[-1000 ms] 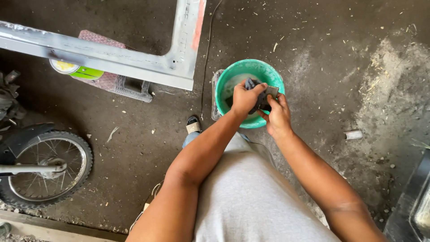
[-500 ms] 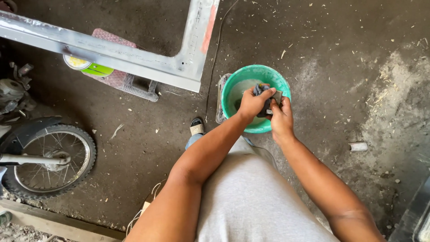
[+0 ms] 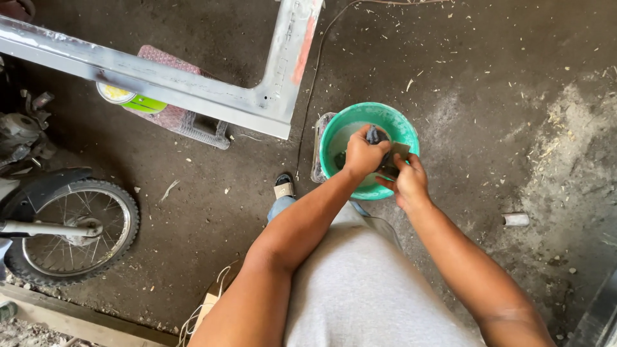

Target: Sand a car panel or component using sandpaper and water.

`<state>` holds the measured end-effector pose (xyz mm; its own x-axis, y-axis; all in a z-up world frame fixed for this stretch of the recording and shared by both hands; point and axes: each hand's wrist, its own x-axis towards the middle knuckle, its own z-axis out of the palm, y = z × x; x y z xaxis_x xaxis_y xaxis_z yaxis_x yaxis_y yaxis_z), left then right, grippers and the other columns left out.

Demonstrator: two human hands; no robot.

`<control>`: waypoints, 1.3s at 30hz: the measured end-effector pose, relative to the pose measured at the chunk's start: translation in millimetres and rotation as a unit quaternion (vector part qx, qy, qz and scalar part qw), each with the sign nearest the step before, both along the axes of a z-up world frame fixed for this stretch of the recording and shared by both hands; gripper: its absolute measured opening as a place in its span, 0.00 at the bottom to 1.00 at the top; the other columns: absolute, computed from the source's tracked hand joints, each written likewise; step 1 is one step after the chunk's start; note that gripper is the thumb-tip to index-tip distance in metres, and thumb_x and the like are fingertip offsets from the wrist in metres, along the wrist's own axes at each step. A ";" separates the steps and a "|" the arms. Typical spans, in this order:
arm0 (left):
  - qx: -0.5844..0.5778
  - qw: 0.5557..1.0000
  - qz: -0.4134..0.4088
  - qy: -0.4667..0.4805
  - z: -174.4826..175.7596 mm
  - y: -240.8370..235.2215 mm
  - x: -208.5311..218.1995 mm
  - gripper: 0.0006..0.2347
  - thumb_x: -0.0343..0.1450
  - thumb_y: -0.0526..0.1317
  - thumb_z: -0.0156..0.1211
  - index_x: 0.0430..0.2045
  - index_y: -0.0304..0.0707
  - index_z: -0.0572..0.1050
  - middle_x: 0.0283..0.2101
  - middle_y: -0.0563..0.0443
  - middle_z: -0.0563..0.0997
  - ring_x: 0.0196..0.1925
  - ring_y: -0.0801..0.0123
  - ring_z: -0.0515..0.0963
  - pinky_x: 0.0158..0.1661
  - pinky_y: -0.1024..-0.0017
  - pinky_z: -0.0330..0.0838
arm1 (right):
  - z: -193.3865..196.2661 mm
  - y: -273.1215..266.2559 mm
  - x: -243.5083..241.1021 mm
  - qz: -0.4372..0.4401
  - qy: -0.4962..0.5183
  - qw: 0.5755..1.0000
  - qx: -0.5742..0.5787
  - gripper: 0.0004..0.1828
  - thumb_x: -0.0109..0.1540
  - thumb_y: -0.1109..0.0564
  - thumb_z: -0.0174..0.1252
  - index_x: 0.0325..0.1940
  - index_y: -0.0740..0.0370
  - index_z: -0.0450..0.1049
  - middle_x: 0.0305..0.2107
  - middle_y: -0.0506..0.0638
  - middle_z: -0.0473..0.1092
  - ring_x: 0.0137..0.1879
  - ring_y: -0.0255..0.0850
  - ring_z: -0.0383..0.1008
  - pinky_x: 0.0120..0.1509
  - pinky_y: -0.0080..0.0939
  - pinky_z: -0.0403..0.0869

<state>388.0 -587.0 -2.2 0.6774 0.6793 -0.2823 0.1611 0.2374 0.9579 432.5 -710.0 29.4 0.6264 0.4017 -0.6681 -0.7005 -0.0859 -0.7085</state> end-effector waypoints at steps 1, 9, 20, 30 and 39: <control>-0.001 1.000 0.000 0.002 13.1 -0.7 -1.0 0.07 0.62 0.33 0.66 0.30 0.33 0.78 0.28 0.52 0.81 0.29 0.75 0.77 0.33 0.70 0.76 | -5.0 1.3 -1.8 0.000 0.002 1.000 -0.001 0.13 0.70 0.53 0.46 0.59 0.52 0.63 0.49 0.52 0.72 0.45 0.43 0.78 0.41 0.50 0.80; 0.169 0.981 -0.066 0.075 59.5 -4.0 -0.9 0.12 0.64 0.41 0.68 0.35 0.35 0.75 0.33 0.36 0.82 0.37 0.44 0.83 0.40 0.58 0.76 | -20.9 7.1 -0.4 -0.010 0.013 0.997 0.077 0.14 0.70 0.54 0.46 0.60 0.58 0.62 0.46 0.54 0.71 0.46 0.45 0.77 0.40 0.50 0.81; 0.183 0.974 -0.080 0.103 62.9 7.3 -4.0 0.11 0.64 0.43 0.68 0.32 0.36 0.75 0.33 0.35 0.82 0.38 0.40 0.81 0.38 0.54 0.74 | -44.3 5.0 1.9 0.078 0.047 0.995 0.041 0.16 0.69 0.50 0.44 0.59 0.53 0.65 0.47 0.49 0.72 0.47 0.40 0.74 0.45 0.46 0.77; 0.207 0.972 -0.048 0.104 49.8 85.5 -14.4 0.11 0.65 0.42 0.68 0.32 0.37 0.76 0.31 0.37 0.82 0.36 0.46 0.83 0.37 0.56 0.75 | -51.1 88.2 -8.6 0.074 0.077 0.991 0.084 0.12 0.69 0.53 0.47 0.55 0.57 0.67 0.43 0.52 0.72 0.44 0.42 0.76 0.43 0.48 0.79; 0.300 0.950 0.011 0.084 -5.5 249.3 -1.9 0.13 0.66 0.41 0.69 0.36 0.34 0.72 0.35 0.37 0.78 0.34 0.47 0.79 0.37 0.57 0.74 | -81.0 210.6 -28.2 0.020 0.057 0.998 0.035 0.13 0.66 0.58 0.51 0.56 0.56 0.67 0.41 0.53 0.75 0.38 0.42 0.78 0.38 0.45 0.77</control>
<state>386.1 -337.8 -7.6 0.6406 0.7658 0.0564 0.3254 -0.3373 0.8834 404.3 -499.3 -51.6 0.5305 0.4731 -0.7034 -0.7738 -0.0684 -0.6297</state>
